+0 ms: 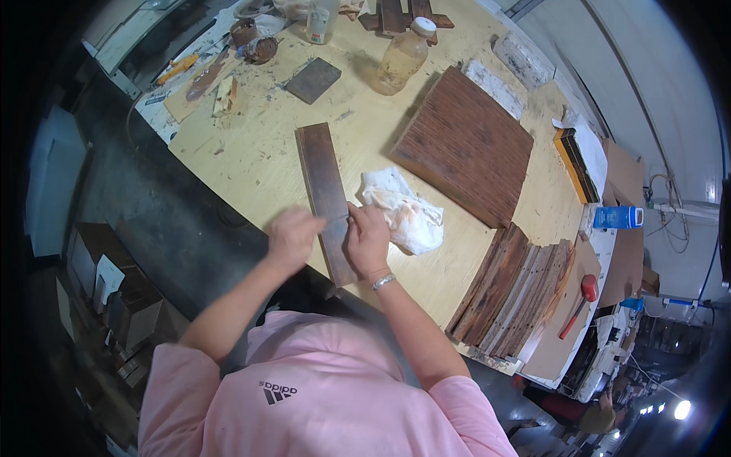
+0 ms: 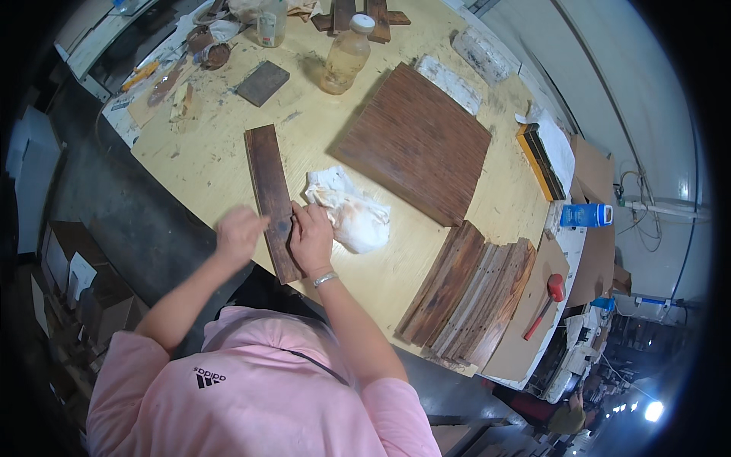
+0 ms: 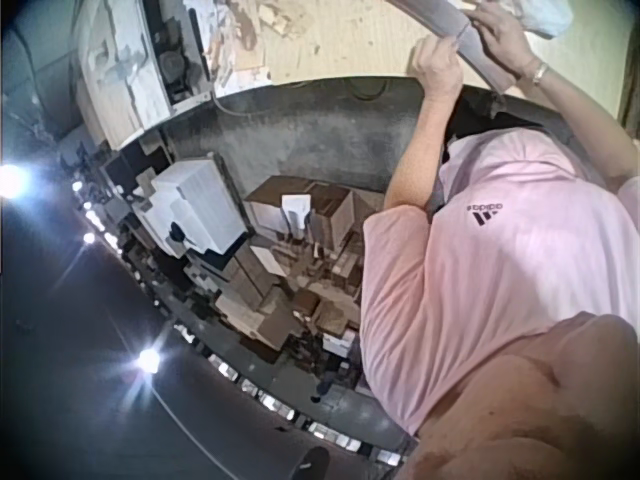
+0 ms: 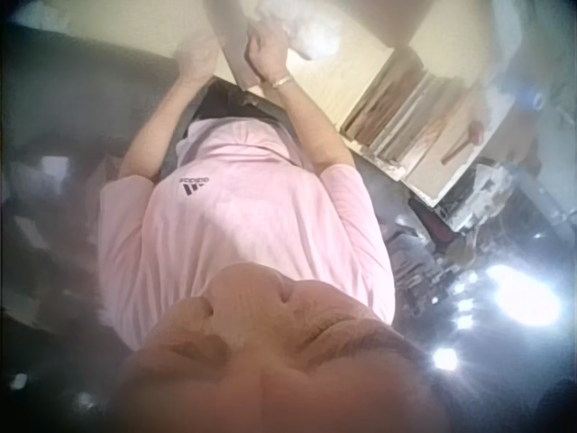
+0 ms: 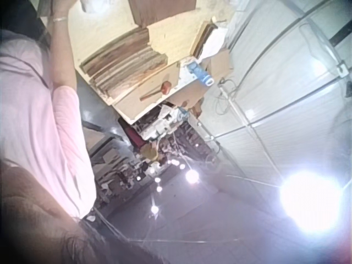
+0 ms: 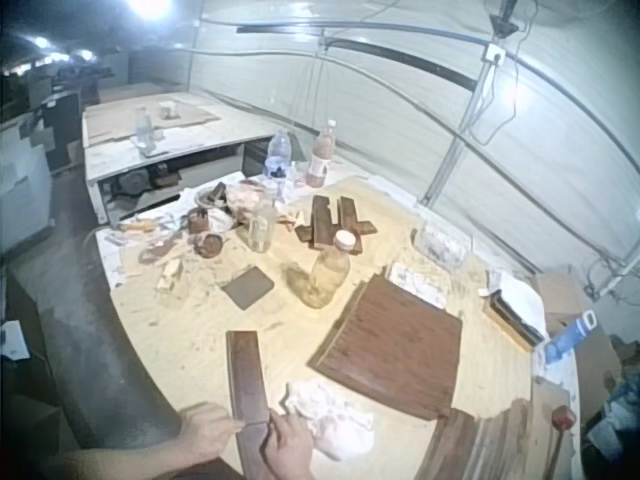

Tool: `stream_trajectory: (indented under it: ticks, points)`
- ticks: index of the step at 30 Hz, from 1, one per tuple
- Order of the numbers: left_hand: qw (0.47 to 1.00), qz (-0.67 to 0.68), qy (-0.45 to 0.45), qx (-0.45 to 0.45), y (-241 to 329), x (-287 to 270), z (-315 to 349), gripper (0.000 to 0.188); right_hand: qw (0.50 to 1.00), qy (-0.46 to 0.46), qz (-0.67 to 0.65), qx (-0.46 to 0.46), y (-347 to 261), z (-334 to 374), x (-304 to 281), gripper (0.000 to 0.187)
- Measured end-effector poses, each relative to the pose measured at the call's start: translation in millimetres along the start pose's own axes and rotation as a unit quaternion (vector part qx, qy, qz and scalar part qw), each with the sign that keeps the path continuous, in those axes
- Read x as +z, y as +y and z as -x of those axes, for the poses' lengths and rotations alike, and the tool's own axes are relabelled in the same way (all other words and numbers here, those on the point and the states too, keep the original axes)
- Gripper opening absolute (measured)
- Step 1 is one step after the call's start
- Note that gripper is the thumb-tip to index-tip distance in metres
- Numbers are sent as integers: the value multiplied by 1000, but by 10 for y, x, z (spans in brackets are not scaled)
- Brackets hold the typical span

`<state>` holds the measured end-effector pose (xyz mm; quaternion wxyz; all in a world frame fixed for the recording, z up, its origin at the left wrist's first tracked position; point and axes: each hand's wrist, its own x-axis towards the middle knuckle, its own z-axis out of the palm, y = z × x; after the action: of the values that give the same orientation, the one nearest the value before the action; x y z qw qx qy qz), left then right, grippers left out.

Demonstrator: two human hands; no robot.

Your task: The person rubs wood planks with a cloth and a block, handling one plank at a time from a stack on a workbench.

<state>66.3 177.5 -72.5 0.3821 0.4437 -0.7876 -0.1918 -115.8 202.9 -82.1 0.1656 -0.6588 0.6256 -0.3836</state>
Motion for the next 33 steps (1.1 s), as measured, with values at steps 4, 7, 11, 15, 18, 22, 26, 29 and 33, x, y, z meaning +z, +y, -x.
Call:
stream_trajectory:
  ticks: [4, 7, 11, 15, 18, 22, 26, 29, 33]
  points:
    - [998, 47, 3, -50, 162, -34, 131, 13, 1000, -14, -1, 8, -34, 18, -30, 31]
    - [995, 11, 69, -69, 69, -45, -82, 13, 1000, -10, -4, 8, -20, 17, -34, 31]
    - [998, -30, 1, -52, 76, -157, 265, 9, 1000, -2, -9, 9, -21, 31, -33, 30]
    - [997, -72, 6, -1, 67, -210, 174, 20, 1000, -5, -3, 13, 13, 42, -15, 27]
    - [996, -79, -32, 31, 77, -243, 248, 29, 1000, 6, -16, 6, 1, 48, 7, 26]
    - [995, -48, -64, 64, 270, -316, 559, 31, 1000, 17, -13, 4, 0, 47, -2, 26]
    - [994, -44, -56, 78, 245, -314, 462, 30, 1000, 17, -12, 4, -12, 43, 0, 25]
    - [994, -53, -51, 80, 299, -280, 552, 26, 1000, 19, -10, -1, -6, 50, 2, 27]
    - [992, -22, -67, 100, 447, -300, 713, 24, 1000, 24, -15, 2, 25, 59, 14, 26]
